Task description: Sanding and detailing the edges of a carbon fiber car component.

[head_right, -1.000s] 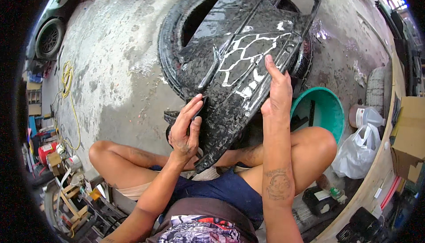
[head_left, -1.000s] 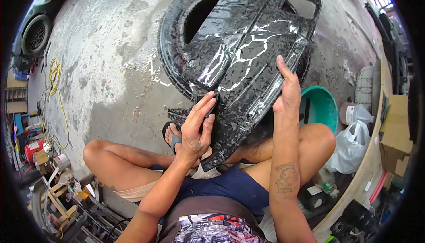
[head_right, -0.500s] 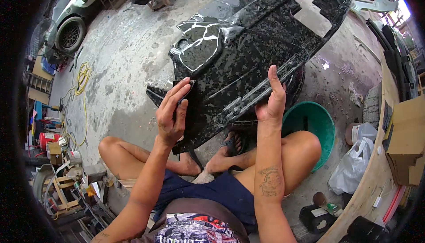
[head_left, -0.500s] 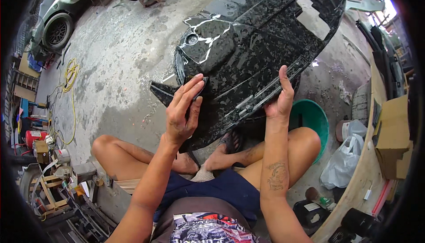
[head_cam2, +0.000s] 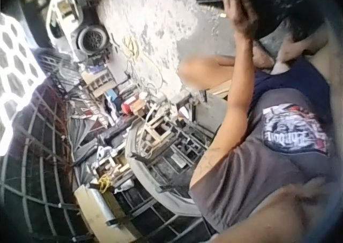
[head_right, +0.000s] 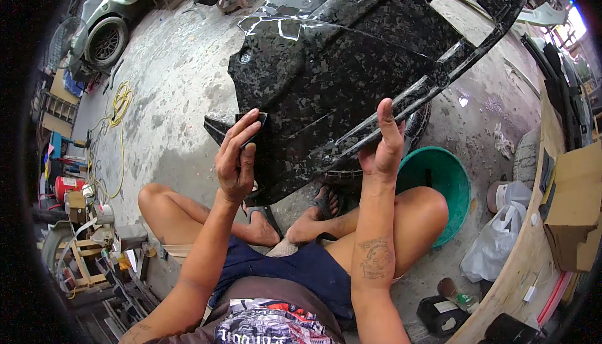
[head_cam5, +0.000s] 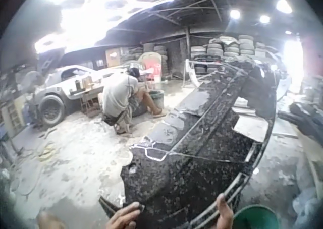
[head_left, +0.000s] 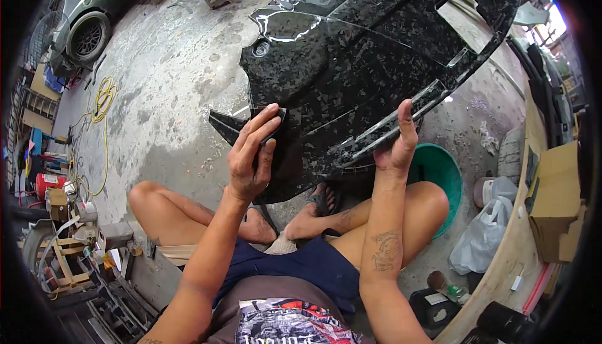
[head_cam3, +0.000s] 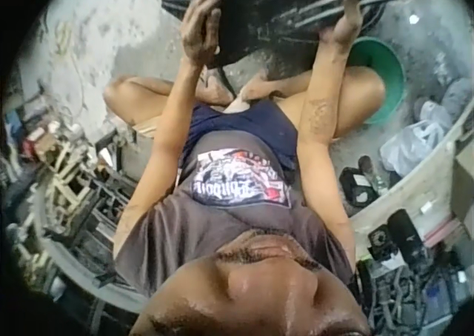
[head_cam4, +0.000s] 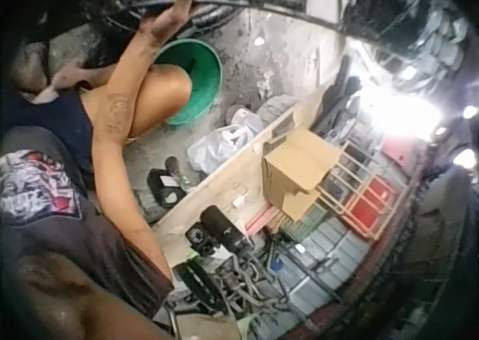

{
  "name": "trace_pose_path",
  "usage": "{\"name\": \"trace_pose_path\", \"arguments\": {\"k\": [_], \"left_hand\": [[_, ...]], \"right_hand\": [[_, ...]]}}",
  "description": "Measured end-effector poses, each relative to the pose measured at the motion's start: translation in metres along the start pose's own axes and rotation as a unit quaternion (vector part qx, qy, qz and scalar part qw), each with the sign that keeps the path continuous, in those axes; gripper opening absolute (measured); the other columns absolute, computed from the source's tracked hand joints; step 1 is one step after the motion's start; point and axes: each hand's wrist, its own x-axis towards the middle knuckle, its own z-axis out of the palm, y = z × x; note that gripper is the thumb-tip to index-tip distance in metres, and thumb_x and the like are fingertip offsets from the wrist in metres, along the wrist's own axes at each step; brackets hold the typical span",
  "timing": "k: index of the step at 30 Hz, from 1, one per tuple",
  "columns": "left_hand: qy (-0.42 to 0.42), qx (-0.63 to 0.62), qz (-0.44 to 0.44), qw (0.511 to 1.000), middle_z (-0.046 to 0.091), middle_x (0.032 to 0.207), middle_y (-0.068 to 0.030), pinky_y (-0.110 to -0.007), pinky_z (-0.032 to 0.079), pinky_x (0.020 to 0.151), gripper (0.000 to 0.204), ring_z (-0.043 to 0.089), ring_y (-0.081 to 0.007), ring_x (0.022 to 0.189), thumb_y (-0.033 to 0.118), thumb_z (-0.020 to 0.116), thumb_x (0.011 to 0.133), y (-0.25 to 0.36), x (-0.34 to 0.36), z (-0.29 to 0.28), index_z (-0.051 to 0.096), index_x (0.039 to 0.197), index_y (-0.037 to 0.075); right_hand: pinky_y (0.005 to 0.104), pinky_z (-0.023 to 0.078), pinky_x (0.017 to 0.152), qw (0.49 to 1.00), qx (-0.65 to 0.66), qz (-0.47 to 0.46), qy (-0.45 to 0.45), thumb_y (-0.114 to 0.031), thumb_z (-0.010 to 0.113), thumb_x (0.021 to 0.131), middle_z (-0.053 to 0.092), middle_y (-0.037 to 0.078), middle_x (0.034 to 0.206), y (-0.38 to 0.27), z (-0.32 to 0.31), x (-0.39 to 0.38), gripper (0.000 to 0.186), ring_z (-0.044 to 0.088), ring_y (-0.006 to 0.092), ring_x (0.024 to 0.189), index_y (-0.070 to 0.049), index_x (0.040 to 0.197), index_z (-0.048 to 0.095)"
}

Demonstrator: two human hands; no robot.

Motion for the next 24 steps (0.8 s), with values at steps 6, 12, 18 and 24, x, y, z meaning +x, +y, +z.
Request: {"name": "trace_pose_path", "arguments": {"k": [6,12,18,24], "left_hand": [[-0.001,-0.003,-0.005,1.0,0.064,0.142,-0.0225,-0.043,0.047,0.113,0.031,0.061,-0.0374,0.133,-0.001,0.059,0.1,0.0,-0.005,-0.002,0.066,0.13,-0.004],[-0.003,-0.005,-0.015,1.0,0.063,0.142,-0.0231,-0.044,0.046,0.114,0.031,0.06,-0.0379,0.134,-0.003,0.058,0.1,0.0,-0.009,-0.001,0.066,0.13,-0.004],[0.003,-0.01,-0.017,1.0,0.062,0.142,-0.0237,-0.044,0.045,0.114,0.031,0.06,-0.0379,0.135,-0.003,0.057,0.1,-0.001,-0.013,0.0,0.066,0.129,-0.004],[0.002,-0.009,-0.027,1.0,0.061,0.144,-0.0241,-0.043,0.045,0.114,0.031,0.059,-0.038,0.135,-0.003,0.056,0.101,-0.002,-0.021,0.002,0.066,0.13,-0.004]], "right_hand": [[0.0408,0.061,0.089,1.0,-0.001,-0.029,0.009,-0.034,0.073,0.1,0.073,0.011,0.113,0.005,-0.004,0.002,0.034,0.072,0.0255,0.102,-0.007,0.12,0.066],[0.0419,0.061,0.091,1.0,-0.015,-0.023,0.012,-0.031,0.074,0.099,0.073,0.011,0.114,0.006,-0.008,0.002,0.033,0.072,0.0261,0.103,-0.006,0.121,0.067],[0.0418,0.061,0.091,0.999,-0.022,-0.023,0.017,-0.025,0.075,0.098,0.072,0.009,0.117,0.007,-0.001,-0.002,0.036,0.072,0.0251,0.104,-0.008,0.128,0.064],[0.0397,0.061,0.088,0.999,-0.036,-0.025,-0.027,-0.021,0.078,0.096,0.07,0.005,0.11,0.004,0.008,-0.008,0.037,0.071,0.0222,0.102,-0.011,0.127,0.062]]}}
